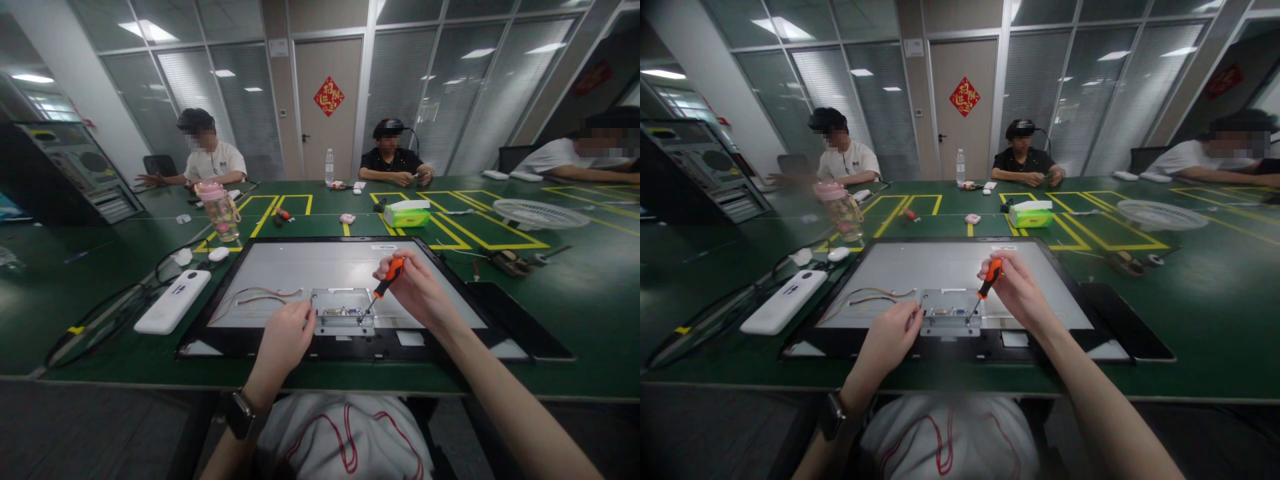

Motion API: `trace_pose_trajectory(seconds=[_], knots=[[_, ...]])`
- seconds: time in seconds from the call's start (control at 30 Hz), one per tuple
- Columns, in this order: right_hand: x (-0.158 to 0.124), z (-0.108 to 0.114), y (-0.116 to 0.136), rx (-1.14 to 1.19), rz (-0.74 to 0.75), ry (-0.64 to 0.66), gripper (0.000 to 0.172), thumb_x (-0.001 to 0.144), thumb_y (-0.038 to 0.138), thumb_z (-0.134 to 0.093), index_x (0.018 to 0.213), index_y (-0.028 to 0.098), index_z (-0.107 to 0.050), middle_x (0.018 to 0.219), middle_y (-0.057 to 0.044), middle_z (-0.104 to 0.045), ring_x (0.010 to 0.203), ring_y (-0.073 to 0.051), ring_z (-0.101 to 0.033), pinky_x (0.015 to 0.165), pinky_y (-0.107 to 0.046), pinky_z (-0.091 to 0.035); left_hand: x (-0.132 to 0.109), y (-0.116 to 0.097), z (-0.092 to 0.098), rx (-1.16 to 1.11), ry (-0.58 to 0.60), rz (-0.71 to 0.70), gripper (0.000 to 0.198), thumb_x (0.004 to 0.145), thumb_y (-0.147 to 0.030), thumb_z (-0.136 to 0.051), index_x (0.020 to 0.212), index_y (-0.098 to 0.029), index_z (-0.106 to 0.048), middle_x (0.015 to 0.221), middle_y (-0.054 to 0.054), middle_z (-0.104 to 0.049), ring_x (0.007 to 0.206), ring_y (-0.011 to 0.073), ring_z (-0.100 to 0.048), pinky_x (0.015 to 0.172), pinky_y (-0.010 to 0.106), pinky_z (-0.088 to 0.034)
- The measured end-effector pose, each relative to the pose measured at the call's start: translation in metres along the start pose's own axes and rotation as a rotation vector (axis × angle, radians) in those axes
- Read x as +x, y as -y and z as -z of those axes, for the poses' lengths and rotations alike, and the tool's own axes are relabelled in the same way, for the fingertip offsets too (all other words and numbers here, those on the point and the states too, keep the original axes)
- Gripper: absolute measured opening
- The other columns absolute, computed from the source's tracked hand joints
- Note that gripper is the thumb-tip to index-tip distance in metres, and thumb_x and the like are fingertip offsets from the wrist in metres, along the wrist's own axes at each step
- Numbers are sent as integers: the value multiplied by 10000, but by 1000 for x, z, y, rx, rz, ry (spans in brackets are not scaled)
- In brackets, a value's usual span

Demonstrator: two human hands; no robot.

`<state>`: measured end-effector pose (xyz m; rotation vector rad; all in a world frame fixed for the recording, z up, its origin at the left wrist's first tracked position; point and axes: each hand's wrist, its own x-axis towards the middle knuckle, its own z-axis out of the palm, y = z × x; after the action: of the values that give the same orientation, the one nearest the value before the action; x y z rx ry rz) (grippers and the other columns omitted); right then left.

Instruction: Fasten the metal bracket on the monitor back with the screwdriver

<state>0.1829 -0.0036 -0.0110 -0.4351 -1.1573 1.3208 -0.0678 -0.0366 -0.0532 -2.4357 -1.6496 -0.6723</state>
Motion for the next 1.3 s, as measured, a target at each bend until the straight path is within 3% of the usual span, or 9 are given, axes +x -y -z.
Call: trace_pose_trajectory(seconds=[0.27, 0.5, 0.73, 0.97, 1.2, 1.3], knots=[[0, 5, -3, 1, 28, -18, 127, 769, 354, -769, 810, 269, -683, 914, 30, -628, 839, -121, -613, 894, -285, -475, 0, 1, -1, 5, -2, 4, 198, 943, -199, -462, 753, -200, -520, 703, 11, -609, 677, 185, -600, 617, 290, -379], [-1, 2, -1, -36, -27, 12, 174, 834, 417, -683, 975, 316, -666, 866, 2, -653, 813, -167, -622, 842, -371, -510, 0, -1, 3, 2, 1, 1, 217, 942, -189, -448, 737, -198, -519, 700, 15, -612, 666, 179, -597, 611, 286, -384], [-1, 4, -3, -85, 27, -32, 165, 783, 425, -737, 812, 293, -642, 961, 6, -609, 898, -166, -596, 973, -419, -470, 1, -1, 3, 5, -2, -1, 202, 939, -187, -456, 748, -200, -521, 707, 13, -617, 679, 181, -606, 622, 285, -392], [-1, 1, -3, -73, -1, 7, 169, 839, 410, -680, 980, 320, -660, 903, -1, -646, 849, -168, -614, 903, -390, -490, 1, -1, 2, 5, 15, 4, 203, 940, -189, -465, 746, -196, -527, 704, 14, -617, 672, 181, -606, 622, 287, -391], [0, 2, -1, -83, 23, 3, 171, 804, 439, -716, 814, 289, -634, 950, 11, -616, 907, -157, -604, 997, -421, -450, 1, -1, 3, 7, 15, -2, 203, 940, -187, -459, 750, -195, -529, 719, 20, -631, 681, 180, -609, 623, 285, -392], [0, 1, -1, -85, 7, 2, 167, 790, 418, -736, 862, 300, -640, 913, 18, -619, 822, -145, -613, 920, -389, -492, 1, -2, 4, 6, 14, 3, 207, 941, -188, -454, 747, -195, -527, 714, 20, -631, 679, 179, -609, 619, 282, -391]])
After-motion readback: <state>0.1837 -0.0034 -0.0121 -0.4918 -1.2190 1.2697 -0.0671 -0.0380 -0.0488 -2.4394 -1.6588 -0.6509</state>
